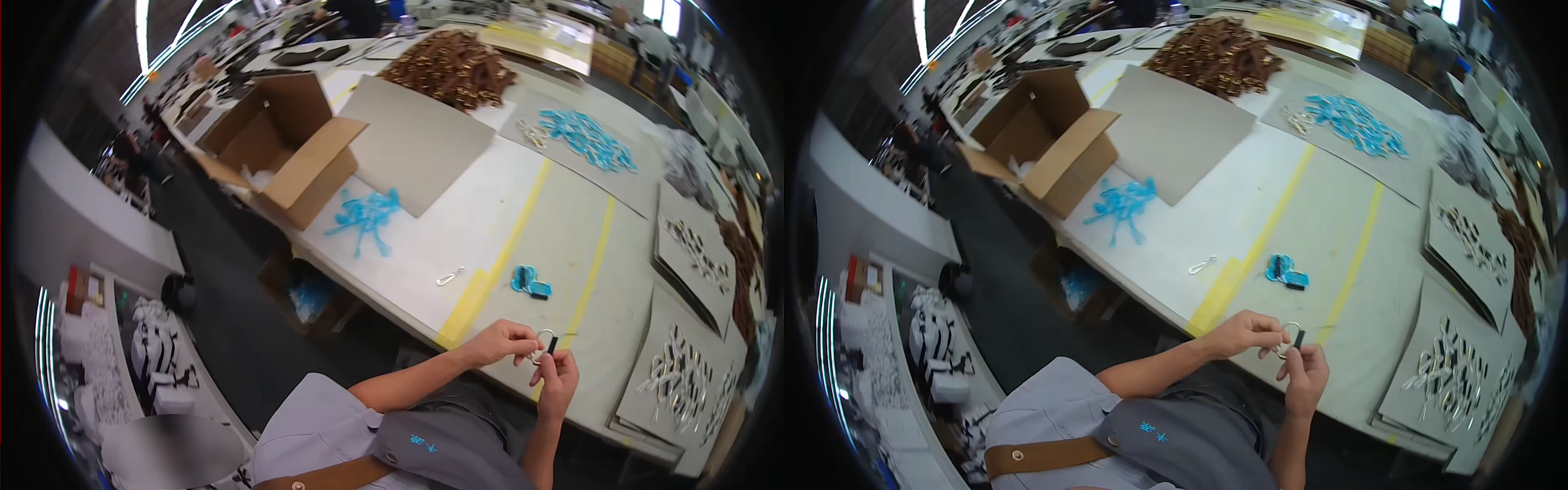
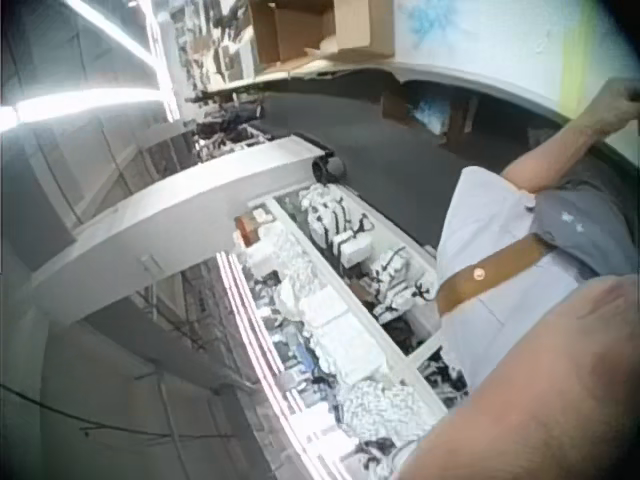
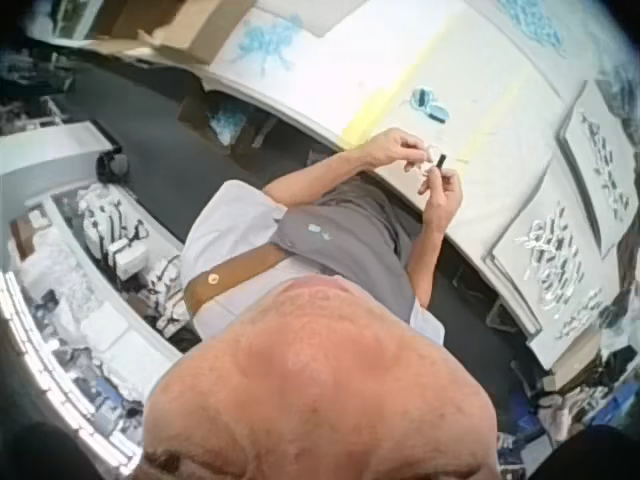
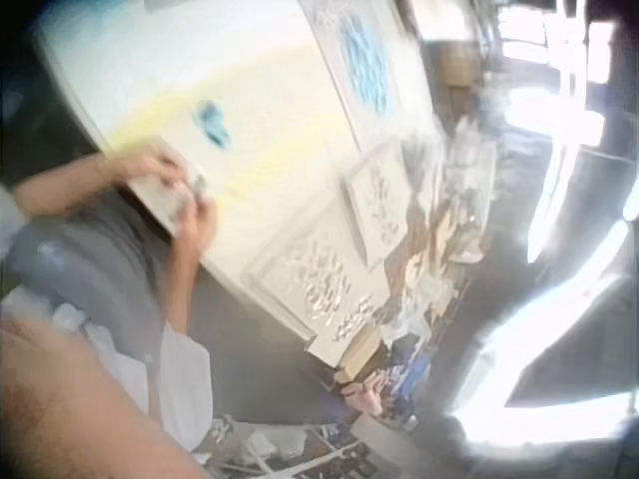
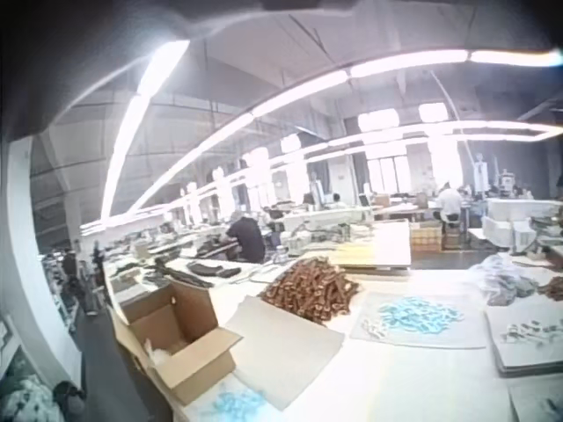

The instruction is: Assembling small hardware components and straps onto decorative leather or fabric pieces at a workshop table.

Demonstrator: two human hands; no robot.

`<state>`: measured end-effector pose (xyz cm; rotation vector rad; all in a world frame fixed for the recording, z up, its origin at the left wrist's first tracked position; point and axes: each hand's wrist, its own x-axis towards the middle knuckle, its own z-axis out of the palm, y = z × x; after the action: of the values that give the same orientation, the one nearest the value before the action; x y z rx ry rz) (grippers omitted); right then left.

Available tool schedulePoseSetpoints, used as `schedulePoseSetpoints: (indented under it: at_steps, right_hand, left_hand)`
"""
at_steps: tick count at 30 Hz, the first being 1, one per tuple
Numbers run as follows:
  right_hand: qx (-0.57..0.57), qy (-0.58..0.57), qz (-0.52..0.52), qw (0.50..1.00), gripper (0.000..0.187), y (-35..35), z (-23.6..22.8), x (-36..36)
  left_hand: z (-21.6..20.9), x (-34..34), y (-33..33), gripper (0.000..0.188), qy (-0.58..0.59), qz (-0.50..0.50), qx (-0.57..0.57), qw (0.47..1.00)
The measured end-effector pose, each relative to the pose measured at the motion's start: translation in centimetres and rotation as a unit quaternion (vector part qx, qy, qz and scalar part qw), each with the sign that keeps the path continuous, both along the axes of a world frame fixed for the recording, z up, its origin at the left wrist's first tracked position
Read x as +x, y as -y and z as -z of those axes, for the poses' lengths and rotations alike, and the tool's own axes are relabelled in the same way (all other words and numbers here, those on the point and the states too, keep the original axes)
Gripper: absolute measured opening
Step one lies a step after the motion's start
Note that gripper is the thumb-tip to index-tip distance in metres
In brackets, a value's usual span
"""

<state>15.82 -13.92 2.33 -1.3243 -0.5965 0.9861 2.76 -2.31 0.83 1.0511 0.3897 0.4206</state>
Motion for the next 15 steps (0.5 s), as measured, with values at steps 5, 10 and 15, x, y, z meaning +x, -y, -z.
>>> schedulePoseSetpoints:
  at_steps: [5, 10, 15]
  right_hand:
    - [0.029, -0.006, -0.055, 0.998, 0.011, -1.3, 1.6, -0.3]
    - [0.012, -0.004, -0.078, 0.997, 0.012, -1.9, 1.3, -0.4]
    - [0.018, -0.022, -0.077, 0.997, 0.012, -1.7, 1.8, -0.4]
  left_hand:
    - [0.5, -2.1, 0.0, 0.03, 0.02, -0.018, -0.031, 0.999]
    - [0.6, -2.6, -0.3, 0.029, 0.035, -0.013, -0.036, 0.999]
    - [0.8, -2.4, -0.4, 0.028, 0.054, 0.005, -0.031, 0.998]
